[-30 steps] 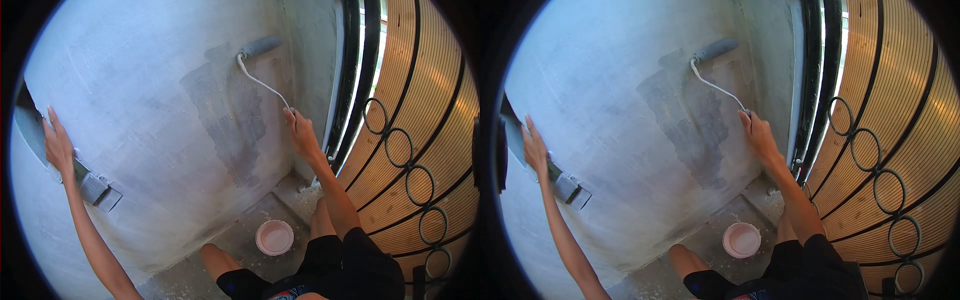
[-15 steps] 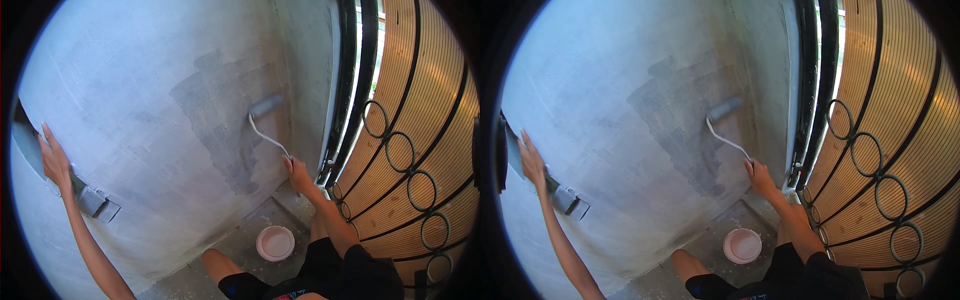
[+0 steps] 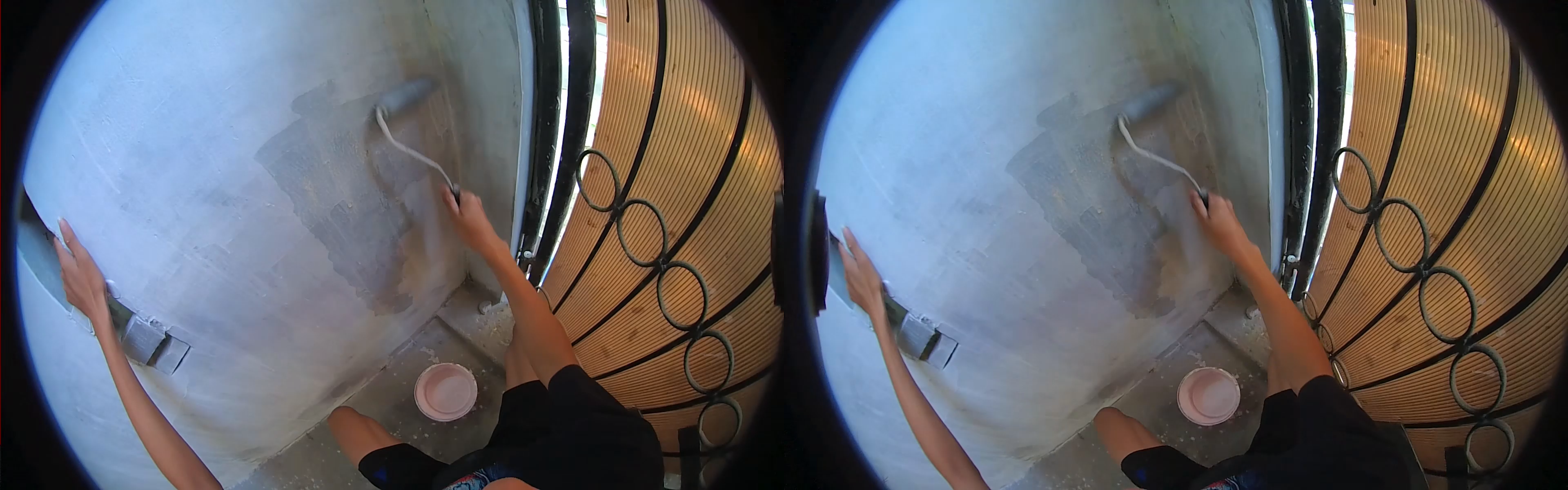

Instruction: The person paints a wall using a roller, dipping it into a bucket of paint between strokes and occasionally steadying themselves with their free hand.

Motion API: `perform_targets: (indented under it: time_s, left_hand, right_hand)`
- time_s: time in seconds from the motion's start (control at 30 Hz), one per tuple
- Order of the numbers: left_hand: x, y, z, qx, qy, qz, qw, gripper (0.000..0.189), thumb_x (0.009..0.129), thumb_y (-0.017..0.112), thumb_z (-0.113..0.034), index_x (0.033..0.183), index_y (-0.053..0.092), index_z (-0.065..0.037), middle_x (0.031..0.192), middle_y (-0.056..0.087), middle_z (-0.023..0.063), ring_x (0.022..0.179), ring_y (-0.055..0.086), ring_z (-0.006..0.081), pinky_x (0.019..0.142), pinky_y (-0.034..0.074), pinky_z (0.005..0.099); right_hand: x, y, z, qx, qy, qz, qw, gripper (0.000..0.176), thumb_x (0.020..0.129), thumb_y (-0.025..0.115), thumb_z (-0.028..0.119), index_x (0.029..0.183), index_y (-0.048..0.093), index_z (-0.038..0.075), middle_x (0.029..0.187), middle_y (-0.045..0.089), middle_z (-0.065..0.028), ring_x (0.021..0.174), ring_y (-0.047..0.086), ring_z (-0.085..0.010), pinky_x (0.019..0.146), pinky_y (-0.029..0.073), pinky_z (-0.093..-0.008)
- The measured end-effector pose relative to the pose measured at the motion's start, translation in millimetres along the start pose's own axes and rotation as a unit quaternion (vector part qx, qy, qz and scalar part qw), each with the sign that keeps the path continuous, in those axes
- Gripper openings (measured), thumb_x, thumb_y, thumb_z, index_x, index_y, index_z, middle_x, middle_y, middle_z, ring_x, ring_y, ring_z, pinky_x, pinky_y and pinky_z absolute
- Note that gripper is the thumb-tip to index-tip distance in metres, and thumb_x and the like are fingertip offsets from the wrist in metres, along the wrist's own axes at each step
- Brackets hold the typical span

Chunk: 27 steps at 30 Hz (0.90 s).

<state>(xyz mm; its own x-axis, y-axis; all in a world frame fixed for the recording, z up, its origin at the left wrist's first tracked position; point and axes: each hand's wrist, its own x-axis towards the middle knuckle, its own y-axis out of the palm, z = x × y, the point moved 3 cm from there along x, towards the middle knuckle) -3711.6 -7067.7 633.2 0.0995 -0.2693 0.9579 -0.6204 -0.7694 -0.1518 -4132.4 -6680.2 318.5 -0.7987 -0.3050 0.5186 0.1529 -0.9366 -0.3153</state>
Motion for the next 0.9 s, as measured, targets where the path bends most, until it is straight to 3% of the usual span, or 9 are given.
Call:
perform_targets:
  time_s: [0.07,0.3,0.47,0.6,0.67,0.73,0.83,0.9]
  left_hand:
    - [1.3,3.1,4.1,0.001,-0.002,-0.001,1.000,0.087,0.087,0.020,-0.073,0.140,0.042,-0.008,0.133,0.051,0.0193,0.123,0.048,0.0379,0.105,0.033,0.0476]
    - [-0.2,0.8,-0.2,0.002,-0.012,0.007,1.000,0.088,0.087,0.020,-0.074,0.141,0.040,-0.008,0.132,0.052,0.0192,0.122,0.050,0.0380,0.105,0.032,0.0486]
    - [2.9,11.6,11.2,0.014,-0.002,-0.013,1.000,0.087,0.087,0.020,-0.074,0.141,0.040,-0.009,0.132,0.052,0.0190,0.121,0.050,0.0382,0.105,0.033,0.0482]
    - [4.4,12.0,14.1,0.016,0.019,-0.025,0.999,0.086,0.087,0.020,-0.074,0.141,0.040,-0.009,0.133,0.052,0.0185,0.122,0.049,0.0379,0.105,0.033,0.0473]
    - [4.6,12.0,14.1,0.013,0.021,-0.024,0.999,0.086,0.087,0.020,-0.073,0.141,0.040,-0.009,0.134,0.051,0.0185,0.123,0.049,0.0378,0.106,0.032,0.0474]
    - [3.1,13.8,14.8,0.011,0.024,-0.023,0.999,0.086,0.087,0.020,-0.073,0.141,0.040,-0.009,0.134,0.051,0.0184,0.123,0.048,0.0378,0.106,0.032,0.0474]
    - [3.1,13.2,15.3,0.013,0.021,-0.037,0.999,0.086,0.088,0.020,-0.073,0.141,0.040,-0.009,0.134,0.052,0.0182,0.123,0.048,0.0378,0.106,0.032,0.0476]
    - [2.9,11.7,12.8,0.006,0.020,-0.022,1.000,0.086,0.088,0.020,-0.073,0.141,0.041,-0.009,0.133,0.052,0.0181,0.123,0.049,0.0378,0.106,0.032,0.0477]
  right_hand:
    - [-32.2,13.3,-46.6,0.001,-0.007,0.008,1.000,0.039,0.096,0.051,0.029,0.077,0.053,-0.005,0.067,0.048,-0.0281,0.064,0.041,-0.0446,0.060,0.039,-0.0466]
    - [-154.8,33.2,-126.1,0.012,0.128,0.067,0.989,0.038,0.096,0.052,0.029,0.077,0.054,-0.005,0.064,0.048,-0.0253,0.058,0.040,-0.0372,0.060,0.039,-0.0469]
    - [-102.8,20.2,-87.4,-0.026,0.109,0.061,0.992,0.037,0.096,0.051,0.029,0.081,0.056,-0.005,0.064,0.049,-0.0223,0.058,0.043,-0.0295,0.062,0.041,-0.0426]
    - [-23.7,-2.4,-23.2,0.067,0.027,0.013,0.997,0.041,0.095,0.053,0.033,0.080,0.054,-0.005,0.061,0.042,-0.0181,0.058,0.038,-0.0263,0.060,0.041,-0.0399]
    - [3.7,-13.8,-4.7,0.049,0.067,0.030,0.996,0.042,0.095,0.053,0.034,0.080,0.054,-0.005,0.061,0.041,-0.0176,0.058,0.038,-0.0248,0.060,0.041,-0.0398]
    - [6.1,-15.2,-6.5,0.032,0.106,0.046,0.993,0.043,0.095,0.053,0.034,0.079,0.054,-0.005,0.060,0.039,-0.0170,0.057,0.037,-0.0234,0.059,0.041,-0.0396]
    - [-5.8,-2.7,-40.7,0.044,0.054,0.029,0.997,0.043,0.095,0.053,0.033,0.077,0.053,-0.006,0.058,0.036,-0.0137,0.059,0.035,-0.0186,0.058,0.040,-0.0401]
    - [-38.0,10.1,-79.1,0.008,0.021,0.014,1.000,0.045,0.097,0.052,0.034,0.067,0.047,0.000,0.056,0.033,-0.0028,0.055,0.033,-0.0122,0.049,0.032,-0.0362]
